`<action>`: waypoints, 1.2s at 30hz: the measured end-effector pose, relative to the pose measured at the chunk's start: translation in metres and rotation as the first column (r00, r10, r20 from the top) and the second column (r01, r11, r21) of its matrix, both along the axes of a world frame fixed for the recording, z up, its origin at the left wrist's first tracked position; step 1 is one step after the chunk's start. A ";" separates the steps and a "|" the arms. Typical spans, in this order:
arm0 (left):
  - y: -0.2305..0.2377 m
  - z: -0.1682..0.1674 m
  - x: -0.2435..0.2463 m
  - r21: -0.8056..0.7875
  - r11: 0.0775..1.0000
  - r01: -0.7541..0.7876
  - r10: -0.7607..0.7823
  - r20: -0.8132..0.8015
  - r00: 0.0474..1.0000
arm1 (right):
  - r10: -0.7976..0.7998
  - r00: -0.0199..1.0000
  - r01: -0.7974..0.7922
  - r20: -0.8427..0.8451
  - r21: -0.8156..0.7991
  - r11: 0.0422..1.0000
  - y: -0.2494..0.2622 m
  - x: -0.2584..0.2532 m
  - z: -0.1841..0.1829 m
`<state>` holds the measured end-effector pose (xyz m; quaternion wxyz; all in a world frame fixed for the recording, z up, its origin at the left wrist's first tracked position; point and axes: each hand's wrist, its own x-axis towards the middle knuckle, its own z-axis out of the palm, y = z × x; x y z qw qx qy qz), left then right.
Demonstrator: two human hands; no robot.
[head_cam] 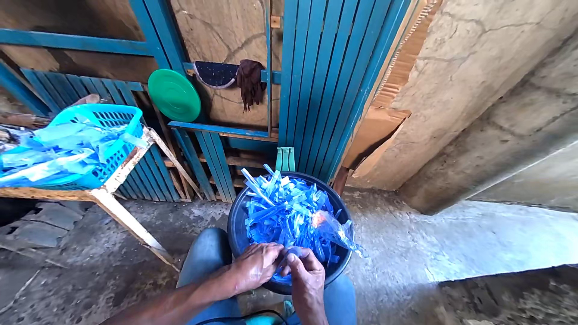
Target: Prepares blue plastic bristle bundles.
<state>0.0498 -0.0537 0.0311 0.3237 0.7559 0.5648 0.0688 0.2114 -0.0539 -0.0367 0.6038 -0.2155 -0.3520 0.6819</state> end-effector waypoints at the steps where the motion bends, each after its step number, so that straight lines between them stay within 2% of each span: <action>1: -0.001 0.001 0.001 0.033 0.999 -0.010 0.011 -0.027 1.000 | -0.010 1.000 0.010 0.007 -0.018 1.000 0.000 0.001 0.000; 6: -0.005 0.007 0.003 0.121 0.989 -0.085 0.098 -0.102 0.990 | -0.076 0.996 0.080 0.039 -0.126 0.989 -0.001 0.006 0.004; 11: -0.006 -0.003 -0.001 0.259 0.966 0.009 0.021 -0.111 0.994 | 0.007 1.000 -0.012 -0.029 -0.156 0.988 0.000 0.011 0.002; 13: -0.005 -0.004 -0.004 0.294 0.954 0.066 -0.032 -0.118 0.993 | 0.002 0.996 0.002 0.084 -0.048 0.999 0.003 0.014 0.001; 16: -0.004 0.002 -0.008 0.291 0.939 0.182 -0.154 -0.115 0.981 | -0.027 0.902 -0.071 0.430 0.211 0.975 0.010 0.022 0.006; 18: -0.004 0.002 -0.008 0.331 0.919 0.214 -0.183 -0.123 0.975 | 0.063 0.841 -0.181 0.537 0.171 0.969 0.013 0.023 0.014; 20: -0.005 -0.001 -0.006 0.431 0.885 0.174 -0.136 -0.116 0.984 | 0.160 0.811 -0.251 0.563 0.088 0.964 0.013 0.021 0.016; 23: -0.007 -0.011 -0.004 0.629 0.773 0.080 -0.067 -0.045 0.997 | 0.232 0.829 -0.268 0.508 -0.003 0.963 0.013 0.020 0.010; 25: -0.006 -0.014 -0.007 0.678 0.730 0.088 -0.134 0.015 0.991 | 0.279 0.841 -0.300 0.464 -0.030 0.953 0.013 0.022 0.006; 27: -0.003 -0.018 -0.011 0.667 0.732 0.137 -0.255 0.082 0.963 | 0.319 0.836 -0.344 0.447 -0.026 0.939 0.013 0.025 0.004; 29: -0.001 -0.022 -0.012 0.672 0.731 0.117 -0.269 0.126 0.955 | 0.329 0.826 -0.361 0.459 -0.017 0.932 0.014 0.025 0.003; 33: -0.004 -0.018 -0.008 0.649 0.760 -0.021 -0.078 0.124 0.989 | 0.230 0.835 -0.274 0.500 0.015 0.962 0.011 0.025 0.003; 36: -0.008 -0.007 -0.005 0.450 0.879 -0.159 0.084 0.182 0.980 | 0.200 0.822 -0.248 0.534 0.018 0.969 0.011 0.026 0.004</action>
